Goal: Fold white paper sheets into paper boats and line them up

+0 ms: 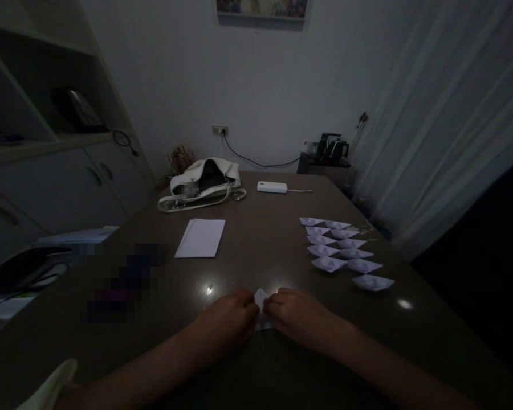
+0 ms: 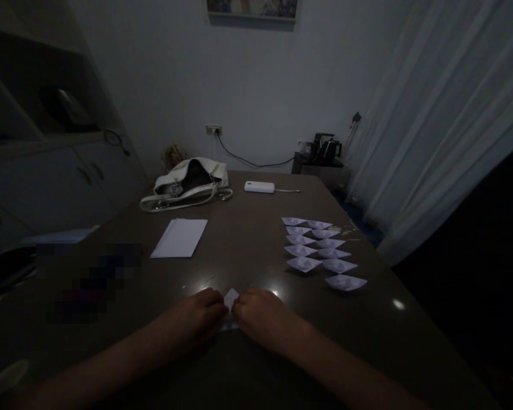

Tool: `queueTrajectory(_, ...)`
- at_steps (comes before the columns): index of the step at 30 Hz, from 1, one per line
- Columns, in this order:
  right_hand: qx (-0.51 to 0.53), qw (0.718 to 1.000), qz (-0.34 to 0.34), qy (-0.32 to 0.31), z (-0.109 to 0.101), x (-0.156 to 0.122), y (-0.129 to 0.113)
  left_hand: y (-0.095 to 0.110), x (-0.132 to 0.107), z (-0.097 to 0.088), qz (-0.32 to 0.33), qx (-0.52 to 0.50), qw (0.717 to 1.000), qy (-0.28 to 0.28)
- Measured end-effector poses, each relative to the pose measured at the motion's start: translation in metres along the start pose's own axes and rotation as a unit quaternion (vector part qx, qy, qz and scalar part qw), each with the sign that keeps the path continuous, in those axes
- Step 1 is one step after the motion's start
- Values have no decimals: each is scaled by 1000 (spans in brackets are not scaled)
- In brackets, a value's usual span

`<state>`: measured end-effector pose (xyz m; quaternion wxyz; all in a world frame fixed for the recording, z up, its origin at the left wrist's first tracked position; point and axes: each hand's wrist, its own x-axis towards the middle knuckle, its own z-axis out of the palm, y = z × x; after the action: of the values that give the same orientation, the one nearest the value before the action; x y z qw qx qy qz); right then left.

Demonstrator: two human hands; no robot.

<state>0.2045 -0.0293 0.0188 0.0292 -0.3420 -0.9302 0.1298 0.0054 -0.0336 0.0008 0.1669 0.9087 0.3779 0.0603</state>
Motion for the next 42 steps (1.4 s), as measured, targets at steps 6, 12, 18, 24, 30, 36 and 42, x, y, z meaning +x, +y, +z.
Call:
queueTrajectory(6, 67, 996, 27, 54, 16, 1, 14, -8, 9, 2, -37, -79, 996, 14)
queueTrajectory(12, 184, 970, 103, 122, 25, 6, 26, -18, 17, 0, -58, -109, 992, 8)
queueTrajectory(18, 185, 968, 149, 85, 22, 8, 25, -14, 20, 2, -87, -70, 994, 11)
queueTrajectory(24, 130, 977, 153, 68, 21, 7, 23, -10, 19, 0, -89, -54, 995, 6)
queueTrajectory(30, 108, 977, 155, 101, 22, 3, 22, -9, 17, 2, -34, -12, 999, 39)
queueTrajectory(36, 122, 980, 131, 89, 19, 0, 30, -1, 3, 0, 43, 59, 997, 13)
queueTrajectory(42, 132, 981, 114, 80, 18, -3, 38, 3, -18, 2, 36, 96, 995, 11)
